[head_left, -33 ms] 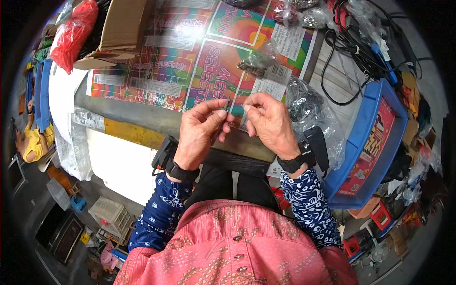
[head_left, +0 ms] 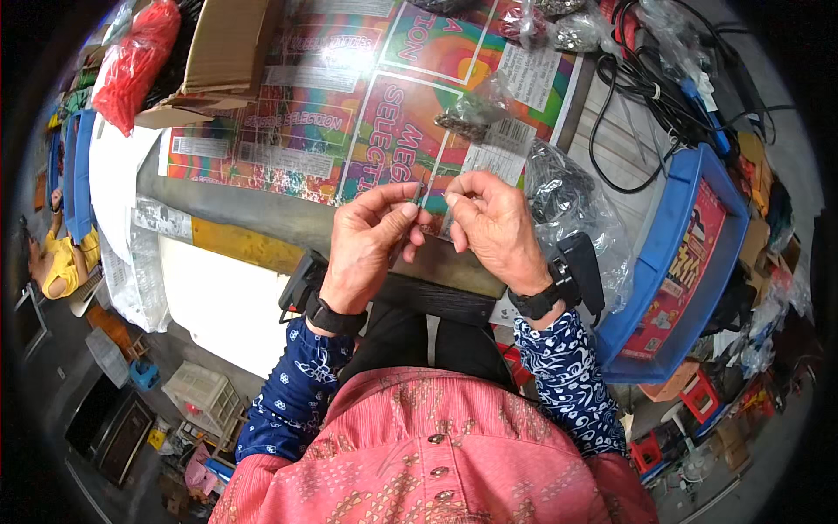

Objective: The person opens a plastic bag of small metal connectors and uses pliers to crimp them onto the ends of short black wires. The person repeats this process for several wires, placing the finished pieces on the table.

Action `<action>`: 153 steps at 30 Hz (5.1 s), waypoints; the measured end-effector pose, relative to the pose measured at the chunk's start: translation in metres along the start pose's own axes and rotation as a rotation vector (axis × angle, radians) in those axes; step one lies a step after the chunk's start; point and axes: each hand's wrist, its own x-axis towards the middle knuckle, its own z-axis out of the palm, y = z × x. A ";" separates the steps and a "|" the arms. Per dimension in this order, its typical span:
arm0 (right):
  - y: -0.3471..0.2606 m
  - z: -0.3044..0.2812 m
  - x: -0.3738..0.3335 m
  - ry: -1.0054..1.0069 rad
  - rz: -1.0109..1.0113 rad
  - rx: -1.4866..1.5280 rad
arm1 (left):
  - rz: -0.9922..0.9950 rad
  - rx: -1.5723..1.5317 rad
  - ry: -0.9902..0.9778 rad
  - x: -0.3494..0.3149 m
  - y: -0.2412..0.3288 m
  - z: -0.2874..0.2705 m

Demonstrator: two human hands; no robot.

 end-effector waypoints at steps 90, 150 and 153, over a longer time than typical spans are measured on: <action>0.056 0.002 0.001 0.444 -0.368 -0.914 | 0.092 0.190 0.082 -0.017 -0.021 0.002; 0.003 -0.006 -0.017 0.249 -0.703 -0.817 | 0.236 0.594 -0.065 -0.011 0.000 0.010; 0.006 -0.005 -0.015 0.229 -0.760 -0.894 | 0.384 0.716 -0.056 -0.009 -0.004 0.010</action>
